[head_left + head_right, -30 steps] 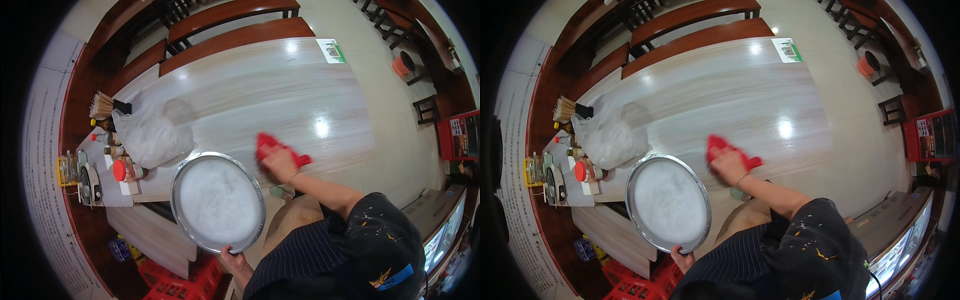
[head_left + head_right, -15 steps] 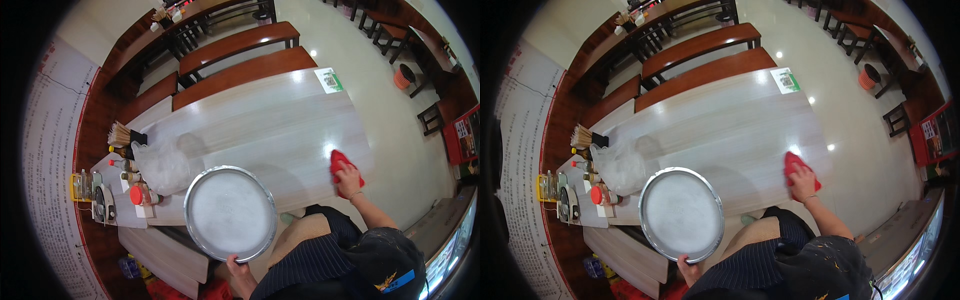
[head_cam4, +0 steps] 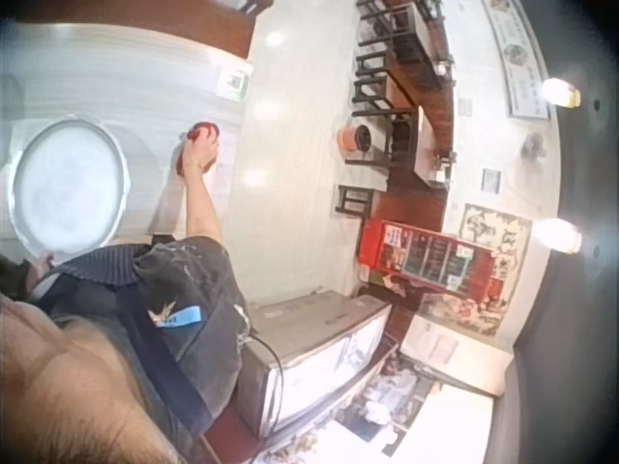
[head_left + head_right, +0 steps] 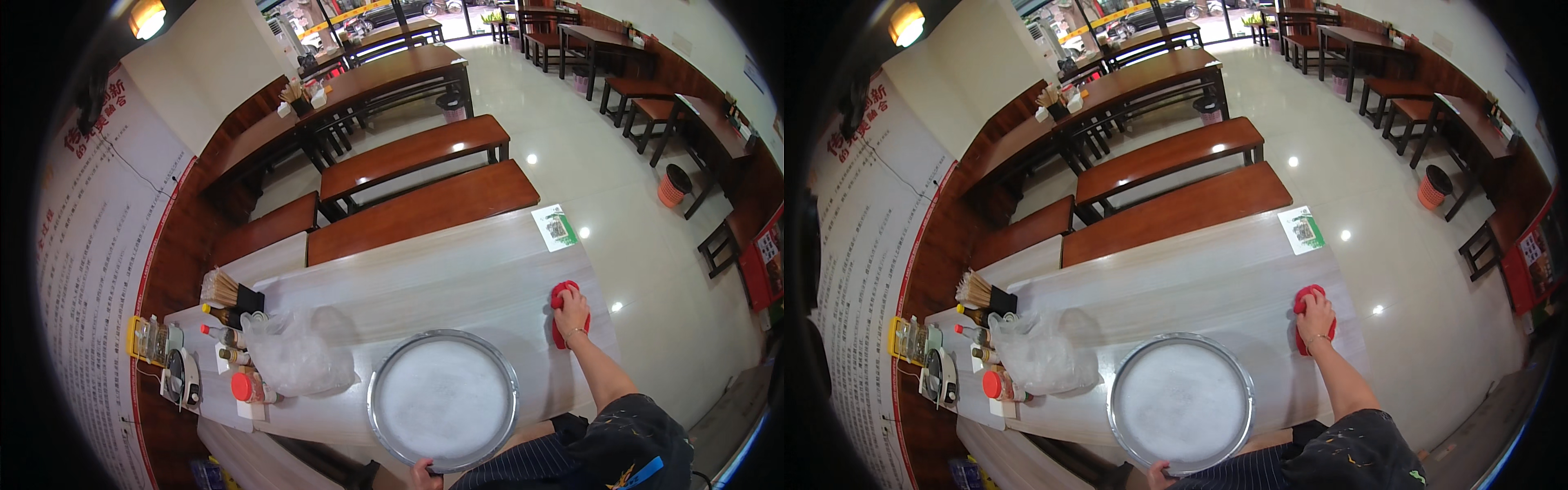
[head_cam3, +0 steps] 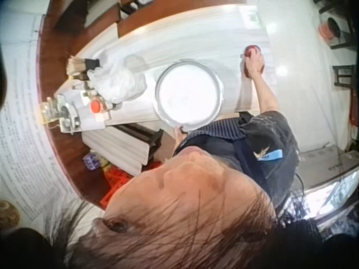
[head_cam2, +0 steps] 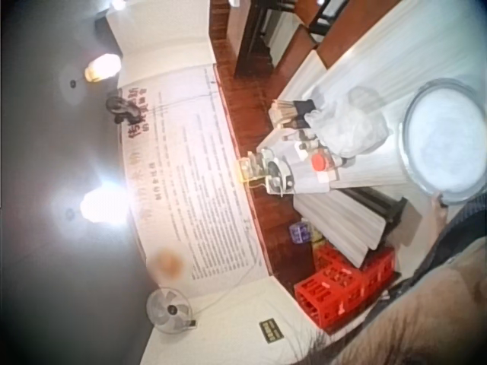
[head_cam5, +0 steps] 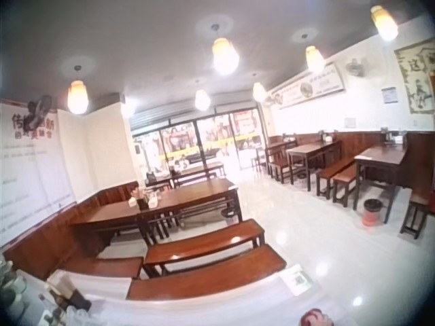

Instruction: The person wipes the glass and metal surfaces of a refrigerated display case with a red cloth, then moves to wipe a nearby table. The person uses a red cloth to clean the display case and table surfaces.

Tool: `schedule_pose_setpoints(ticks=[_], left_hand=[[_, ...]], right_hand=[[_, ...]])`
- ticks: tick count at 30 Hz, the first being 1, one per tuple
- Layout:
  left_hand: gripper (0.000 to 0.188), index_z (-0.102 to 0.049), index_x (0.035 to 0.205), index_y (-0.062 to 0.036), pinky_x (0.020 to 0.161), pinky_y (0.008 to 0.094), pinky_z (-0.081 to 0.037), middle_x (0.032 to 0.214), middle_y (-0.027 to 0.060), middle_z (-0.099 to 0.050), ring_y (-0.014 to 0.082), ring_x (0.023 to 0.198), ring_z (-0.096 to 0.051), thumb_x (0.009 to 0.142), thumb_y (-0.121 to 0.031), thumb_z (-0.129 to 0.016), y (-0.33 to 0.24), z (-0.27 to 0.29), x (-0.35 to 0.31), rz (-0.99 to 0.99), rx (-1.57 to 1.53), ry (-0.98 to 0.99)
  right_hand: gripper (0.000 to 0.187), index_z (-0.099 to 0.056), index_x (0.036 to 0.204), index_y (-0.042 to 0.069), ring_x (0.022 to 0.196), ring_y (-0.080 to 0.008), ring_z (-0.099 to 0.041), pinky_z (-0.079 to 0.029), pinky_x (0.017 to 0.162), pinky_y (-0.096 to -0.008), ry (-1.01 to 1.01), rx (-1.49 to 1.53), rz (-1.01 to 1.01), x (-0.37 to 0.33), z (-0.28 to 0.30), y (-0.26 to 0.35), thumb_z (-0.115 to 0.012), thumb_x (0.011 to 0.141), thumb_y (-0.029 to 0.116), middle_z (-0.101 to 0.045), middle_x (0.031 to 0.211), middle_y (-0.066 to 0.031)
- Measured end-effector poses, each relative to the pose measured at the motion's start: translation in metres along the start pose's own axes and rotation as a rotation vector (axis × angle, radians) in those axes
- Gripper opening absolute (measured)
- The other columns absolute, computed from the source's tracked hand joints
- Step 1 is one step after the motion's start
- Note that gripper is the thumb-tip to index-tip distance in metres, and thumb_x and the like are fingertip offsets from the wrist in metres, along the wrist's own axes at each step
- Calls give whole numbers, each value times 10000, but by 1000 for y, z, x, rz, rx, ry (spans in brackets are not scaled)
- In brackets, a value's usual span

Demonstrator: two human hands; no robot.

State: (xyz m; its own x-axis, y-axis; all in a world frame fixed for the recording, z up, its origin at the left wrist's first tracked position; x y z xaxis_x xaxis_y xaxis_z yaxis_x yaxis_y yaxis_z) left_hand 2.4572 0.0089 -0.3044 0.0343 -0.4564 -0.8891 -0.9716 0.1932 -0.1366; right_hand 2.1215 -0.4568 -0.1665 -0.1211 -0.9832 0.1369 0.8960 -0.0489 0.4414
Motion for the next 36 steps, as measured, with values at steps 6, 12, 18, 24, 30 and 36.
schedule_pose_setpoints(ticks=[6, 12, 18, 24, 30, 36], left_hand=[[431, -470, 1181, -10, 876, 470, -468, 1098, 195, -534, 341, 1023, -537, 770, -53, -593, -12, -17, 21, -675, 637, 86], [318, -537, 1037, -11, 753, 410, -476, 934, 145, -568, 289, 864, -572, 726, -18, -604, -76, -58, 40, -762, 808, 127], [242, -593, 933, -9, 662, 369, -489, 808, 104, -603, 252, 739, -607, 692, 4, -610, -140, -94, 49, -773, 946, 136], [469, -496, 1178, 26, 773, 402, -497, 1003, 140, -590, 287, 869, -599, 739, -45, -643, -150, -187, 13, -437, 690, -106], [693, -379, 1358, -38, 1025, 447, -321, 1318, 205, -411, 347, 1227, -395, 743, -116, -687, -165, -291, -68, -1512, 1440, -219], [886, -299, 1419, -133, 1068, 507, -251, 1445, 237, -241, 478, 1319, -213, 705, -424, -736, -83, -340, -27, -1390, 2096, 223]], right_hand=[[282, -535, 973, 61, 1040, -377, -516, -403, 924, -420, -164, 655, 273, 71, 31, 102, -562, 698, 9, -551, 1121, -188], [282, -525, 1018, 41, 1007, -363, -540, -446, 874, -389, 92, 958, 587, 24, 94, 215, -624, 756, 77, -547, 1125, -184], [311, -552, 1040, 35, 940, -362, -567, -462, 838, -406, 486, 872, 815, -56, 51, 244, -643, 800, 211, -605, 1010, -187], [294, -619, 989, 58, 941, -341, -573, -449, 841, -425, 558, 741, 447, -83, -4, 201, -615, 807, 290, -616, 1037, -139], [559, -461, 1272, 167, 1169, -413, -426, -375, 952, -493, 333, 237, 345, -98, -12, 176, -609, 735, 200, -378, 1368, -175], [782, -306, 1410, 251, 1303, -433, -261, -290, 1021, -576, 522, -110, 323, -124, -36, 184, -668, 725, 360, -246, 1466, -159]])
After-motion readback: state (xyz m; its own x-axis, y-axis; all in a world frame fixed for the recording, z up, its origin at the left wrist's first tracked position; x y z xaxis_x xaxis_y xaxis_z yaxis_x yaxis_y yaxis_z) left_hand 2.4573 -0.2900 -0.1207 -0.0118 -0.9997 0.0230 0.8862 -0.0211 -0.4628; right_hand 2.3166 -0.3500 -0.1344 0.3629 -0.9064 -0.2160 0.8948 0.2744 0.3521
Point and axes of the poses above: each hand's wrist, its own x-axis towards the middle knuckle, its own z-axis out of the back of the hand, y = z × x, the point moved 6 cm from there along x, towards the middle knuckle
